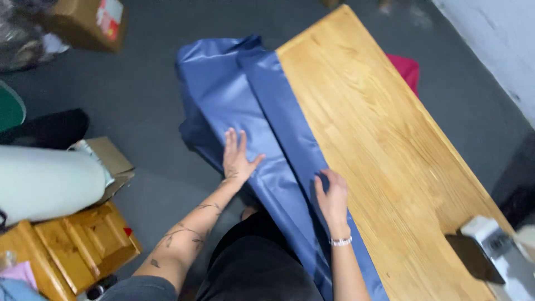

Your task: Folding the edge of a blue fabric strip and securing the fold with pins along its length on a wooden workbench.

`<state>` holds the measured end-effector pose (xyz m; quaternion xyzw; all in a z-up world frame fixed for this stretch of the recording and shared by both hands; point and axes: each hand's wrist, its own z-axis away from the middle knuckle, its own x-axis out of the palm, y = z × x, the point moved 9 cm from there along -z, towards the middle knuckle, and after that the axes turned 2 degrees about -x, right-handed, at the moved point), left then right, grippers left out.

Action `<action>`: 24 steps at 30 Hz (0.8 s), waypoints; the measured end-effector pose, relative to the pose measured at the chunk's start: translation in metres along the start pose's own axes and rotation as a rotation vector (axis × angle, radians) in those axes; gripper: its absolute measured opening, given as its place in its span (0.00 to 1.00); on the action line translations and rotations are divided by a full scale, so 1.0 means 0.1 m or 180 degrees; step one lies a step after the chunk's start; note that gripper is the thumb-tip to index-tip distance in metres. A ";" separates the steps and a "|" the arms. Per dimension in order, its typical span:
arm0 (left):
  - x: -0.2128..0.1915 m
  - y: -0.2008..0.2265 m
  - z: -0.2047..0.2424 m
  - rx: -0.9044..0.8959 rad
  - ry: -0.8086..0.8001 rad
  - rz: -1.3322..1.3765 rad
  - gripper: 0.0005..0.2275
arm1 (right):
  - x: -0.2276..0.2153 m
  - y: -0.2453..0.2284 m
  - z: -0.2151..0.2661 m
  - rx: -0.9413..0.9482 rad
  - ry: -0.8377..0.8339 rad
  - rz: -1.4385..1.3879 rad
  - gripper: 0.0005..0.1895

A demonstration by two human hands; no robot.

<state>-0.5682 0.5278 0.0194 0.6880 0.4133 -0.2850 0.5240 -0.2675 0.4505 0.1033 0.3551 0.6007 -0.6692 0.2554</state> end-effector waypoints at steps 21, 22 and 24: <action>0.10 -0.80 -0.18 -0.0972 -0.1086 0.1146 0.16 | 1.83 0.63 -2.63 0.0738 -0.0773 0.0026 0.18; 0.11 -0.83 -0.21 -0.0955 -0.1095 0.1164 0.16 | 1.72 0.50 -2.57 0.0750 -0.0753 0.0036 0.18; 0.16 -0.96 -0.22 -0.1151 -0.1370 0.1070 0.13 | 1.49 0.14 -2.46 0.0522 -0.0603 -0.0119 0.13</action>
